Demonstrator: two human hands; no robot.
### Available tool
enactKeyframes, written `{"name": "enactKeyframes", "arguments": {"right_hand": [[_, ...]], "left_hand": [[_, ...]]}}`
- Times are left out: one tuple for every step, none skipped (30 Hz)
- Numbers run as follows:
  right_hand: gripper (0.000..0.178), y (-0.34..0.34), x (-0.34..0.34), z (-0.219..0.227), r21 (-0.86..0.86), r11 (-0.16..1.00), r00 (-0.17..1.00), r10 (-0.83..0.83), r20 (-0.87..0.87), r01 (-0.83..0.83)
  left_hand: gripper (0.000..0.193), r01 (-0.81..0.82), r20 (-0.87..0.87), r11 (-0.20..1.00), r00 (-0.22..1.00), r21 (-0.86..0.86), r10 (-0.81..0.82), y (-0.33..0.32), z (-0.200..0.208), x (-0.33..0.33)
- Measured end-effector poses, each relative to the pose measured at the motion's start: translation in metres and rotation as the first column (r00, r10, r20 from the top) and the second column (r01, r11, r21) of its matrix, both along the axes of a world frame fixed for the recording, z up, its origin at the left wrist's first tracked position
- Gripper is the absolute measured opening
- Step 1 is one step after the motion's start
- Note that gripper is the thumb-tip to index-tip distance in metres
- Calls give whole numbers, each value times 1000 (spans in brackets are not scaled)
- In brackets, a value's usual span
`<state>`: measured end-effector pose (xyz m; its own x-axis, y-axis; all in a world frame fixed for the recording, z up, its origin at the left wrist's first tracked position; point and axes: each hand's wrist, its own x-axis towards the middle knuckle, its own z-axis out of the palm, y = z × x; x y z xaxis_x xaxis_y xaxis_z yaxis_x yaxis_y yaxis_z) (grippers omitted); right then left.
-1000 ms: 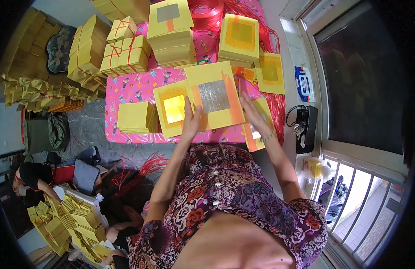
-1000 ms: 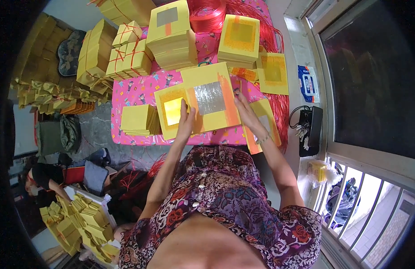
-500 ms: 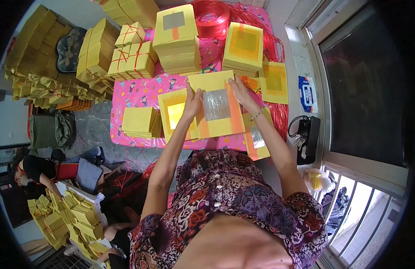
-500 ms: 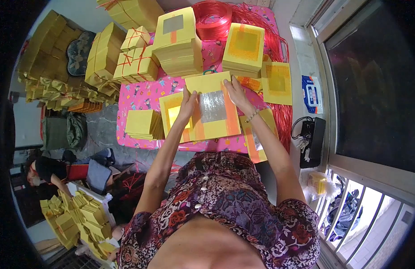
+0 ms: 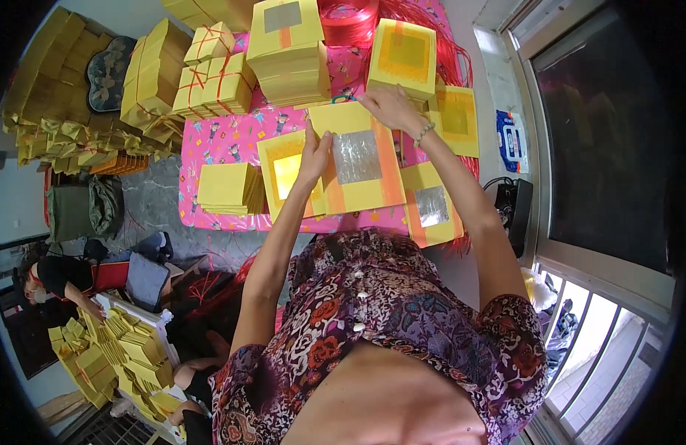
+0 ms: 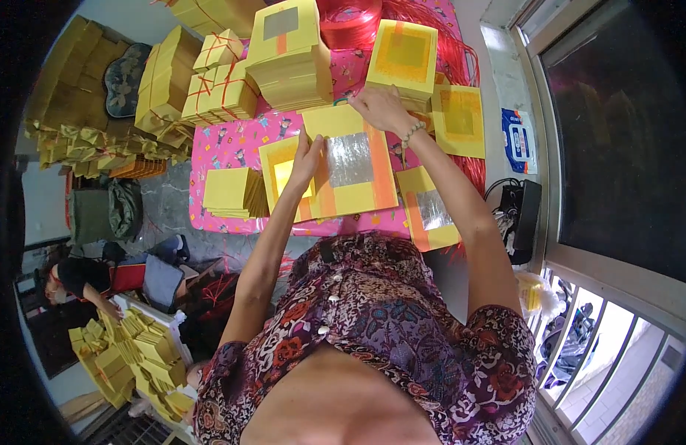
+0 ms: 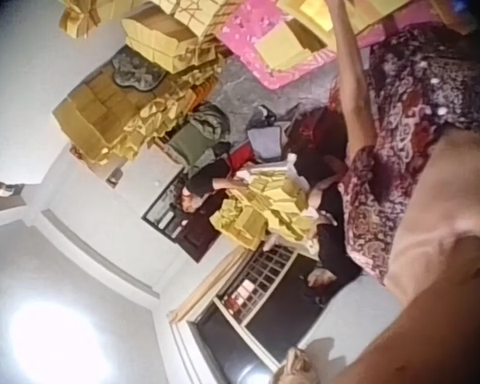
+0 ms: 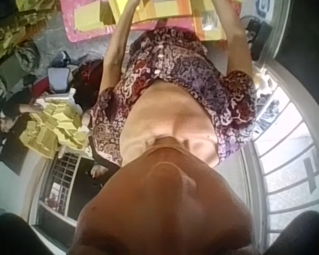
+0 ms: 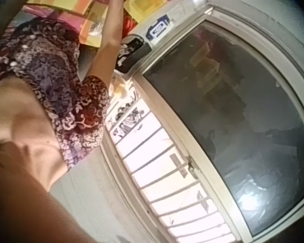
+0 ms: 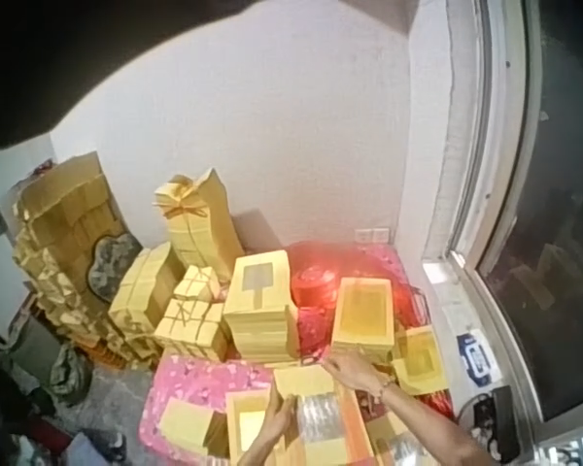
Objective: Folding and stacking yellow sheets of joss paper on a table.
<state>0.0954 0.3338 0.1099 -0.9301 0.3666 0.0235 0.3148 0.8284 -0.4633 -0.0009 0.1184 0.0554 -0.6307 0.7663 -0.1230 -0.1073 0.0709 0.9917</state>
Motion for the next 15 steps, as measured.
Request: {"name": "enactKeyframes", "arguments": {"right_hand": [[47,-1,0,2,-31,999,998,18,54,-16],[48,-2,-1,3,-63,998,994,37,108,-30],[48,0,-1,1,-63,998,993,36,109,-30],[45,2,-2,-2,-70,997,995,32,92,-26],[43,2,-1,-5,-77,997,997,28,74,-23],[43,0,0,-8,-79,997,997,29,75,-23],[44,-2,1,-11,-37,999,999,39,4,-38],[46,-3,1,-13,6,999,996,52,-68,-52],[46,-2,2,-13,6,999,997,48,-67,-47],[44,1,4,-14,4,999,992,42,-121,-42],[43,4,6,-16,-1,999,984,34,-175,-35],[43,10,9,-17,1,1000,985,15,-173,-15],[41,13,6,-16,-25,999,983,39,-179,-44],[38,13,2,-14,-50,996,980,69,-185,-79],[38,10,-3,-12,-51,995,980,71,-184,-82]], "left_hand": [[74,-5,21,1000,1000,-15,5,-1,2,0],[74,-7,22,1000,1000,-17,8,-3,4,0],[74,-6,24,1000,1000,-9,6,-4,4,0],[73,-6,26,1000,1000,-2,6,-4,4,0],[73,-6,27,1000,1000,-1,6,-5,4,2],[74,-66,-8,998,998,-7,66,-7,5,5],[75,-128,-44,992,991,-11,127,-10,5,8],[75,-131,-44,991,991,-12,130,-17,6,11],[75,-158,-470,987,874,-38,122,-23,12,16],[75,-190,-803,981,591,-48,75,-30,19,24],[64,-158,-784,987,613,-6,94,-31,38,39],[64,-139,-783,990,616,-5,83,-33,55,50],[57,18,-832,996,549,-85,-81,-41,72,59],[51,160,-859,971,457,-177,-232,-48,81,67],[51,158,-859,971,458,-177,-231,-53,81,75]]}}
